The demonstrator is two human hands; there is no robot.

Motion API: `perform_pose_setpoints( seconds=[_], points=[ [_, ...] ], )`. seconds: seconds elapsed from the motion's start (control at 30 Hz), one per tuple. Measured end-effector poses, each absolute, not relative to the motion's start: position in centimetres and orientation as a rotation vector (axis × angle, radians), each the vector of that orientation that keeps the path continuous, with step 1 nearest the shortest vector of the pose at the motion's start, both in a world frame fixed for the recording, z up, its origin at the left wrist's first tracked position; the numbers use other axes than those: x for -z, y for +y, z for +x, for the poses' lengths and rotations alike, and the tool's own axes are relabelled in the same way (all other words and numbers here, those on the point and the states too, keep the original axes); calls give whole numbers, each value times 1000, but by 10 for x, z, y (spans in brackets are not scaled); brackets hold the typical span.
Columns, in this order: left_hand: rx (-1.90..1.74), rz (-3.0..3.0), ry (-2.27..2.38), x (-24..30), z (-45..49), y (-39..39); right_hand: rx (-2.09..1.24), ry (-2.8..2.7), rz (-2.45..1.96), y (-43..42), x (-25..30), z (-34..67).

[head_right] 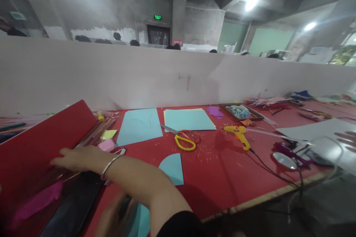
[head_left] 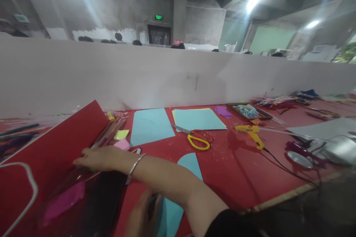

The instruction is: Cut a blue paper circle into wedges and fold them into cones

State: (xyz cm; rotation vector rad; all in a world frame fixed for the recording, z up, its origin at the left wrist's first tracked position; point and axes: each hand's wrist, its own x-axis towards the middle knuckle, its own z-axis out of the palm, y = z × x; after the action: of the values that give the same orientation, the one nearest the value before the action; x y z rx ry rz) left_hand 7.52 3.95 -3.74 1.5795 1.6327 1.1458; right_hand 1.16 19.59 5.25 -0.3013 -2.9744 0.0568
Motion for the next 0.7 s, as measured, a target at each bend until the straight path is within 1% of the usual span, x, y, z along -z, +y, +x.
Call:
perform_pose_setpoints(
  seconds=[0.07,0.17,0.23,0.3,0.4,0.53,0.7],
  points=[
    [-1208,1549,1642,29,76,39,-24,-2887,-322,191,-67,42],
    [-1303,1513,1634,10,77,40,-236,-2652,-353,170,-84,112],
    [-1330,1547,1654,-5,77,42,-320,-2447,-488,148,-87,166],
    [-1308,1647,1664,-21,79,47,-273,-2313,-653,124,-80,212],
    [-1268,1786,1625,-41,91,55,-132,-2315,-827,93,-60,253],
    [-1204,1868,1466,-51,115,65,98,-2158,-986,78,-35,263],
    [-1188,1926,1436,-41,127,74,189,-1990,-1062,88,-18,270]
  ],
)
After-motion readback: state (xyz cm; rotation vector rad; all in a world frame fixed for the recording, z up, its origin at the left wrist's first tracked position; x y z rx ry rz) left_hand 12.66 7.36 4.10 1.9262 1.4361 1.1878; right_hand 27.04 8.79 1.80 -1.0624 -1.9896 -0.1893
